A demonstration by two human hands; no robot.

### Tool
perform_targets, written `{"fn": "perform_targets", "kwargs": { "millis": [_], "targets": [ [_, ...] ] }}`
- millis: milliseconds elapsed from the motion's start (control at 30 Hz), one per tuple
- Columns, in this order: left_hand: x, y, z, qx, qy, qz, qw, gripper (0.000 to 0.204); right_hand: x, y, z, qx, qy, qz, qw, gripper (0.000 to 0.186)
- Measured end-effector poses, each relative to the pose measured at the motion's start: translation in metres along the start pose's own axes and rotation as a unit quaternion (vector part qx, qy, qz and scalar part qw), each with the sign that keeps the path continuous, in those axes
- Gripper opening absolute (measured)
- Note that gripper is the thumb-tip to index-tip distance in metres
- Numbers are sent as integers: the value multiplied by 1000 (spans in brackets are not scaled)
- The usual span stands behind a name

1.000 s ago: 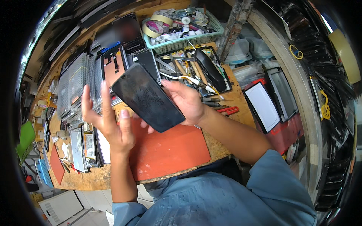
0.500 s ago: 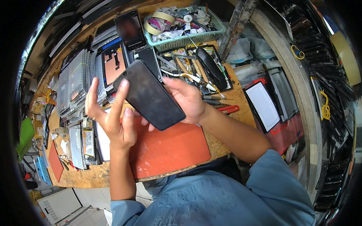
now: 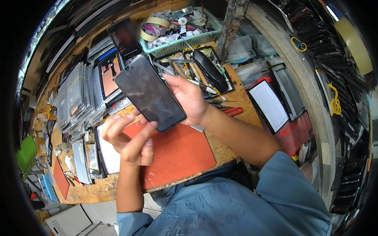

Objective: The person uses a screwdriver to remove screws from a smartphone, applies adhesive to the back cover, and reattaches it. They then wipe the back cover with a cloth and inspect the device.

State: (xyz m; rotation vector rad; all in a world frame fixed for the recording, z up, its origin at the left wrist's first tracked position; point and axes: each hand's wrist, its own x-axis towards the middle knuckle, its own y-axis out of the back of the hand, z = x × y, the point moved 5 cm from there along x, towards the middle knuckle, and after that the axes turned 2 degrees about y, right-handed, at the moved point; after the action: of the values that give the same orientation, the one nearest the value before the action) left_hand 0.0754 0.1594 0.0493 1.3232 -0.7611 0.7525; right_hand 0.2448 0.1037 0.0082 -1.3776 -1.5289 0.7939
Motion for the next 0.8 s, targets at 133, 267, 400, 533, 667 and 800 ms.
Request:
{"fn": "perform_targets", "kwargs": {
  "millis": [133, 267, 400, 533, 667, 800],
  "targets": [
    [-2, -4, 3, 6, -7, -23, 1000, 38, 0, 3, -3, -30, 19, 9, 999, 70],
    [10, 2, -1, 55, 54, 3, 997, 38, -5, 11, 1, 48, 15, 32, 998, 66],
    [6, -1, -3, 18, 24, 1, 1000, 39, -5, 9, 6, -2, 15, -30, 999, 63],
    [1, -17, 17, -14, -22, -39, 999, 39, -3, 18, 3, -12, 30, 23, 999, 60],
    [4, -24, 17, -11, -18, -45, 999, 40, -3, 13, 2, 23, 23, -9, 999, 61],
    [7, -7, 9, 7, 3, -8, 1000, 41, -2, 8, 3, -29, 8, -22, 999, 68]
  ]
}}
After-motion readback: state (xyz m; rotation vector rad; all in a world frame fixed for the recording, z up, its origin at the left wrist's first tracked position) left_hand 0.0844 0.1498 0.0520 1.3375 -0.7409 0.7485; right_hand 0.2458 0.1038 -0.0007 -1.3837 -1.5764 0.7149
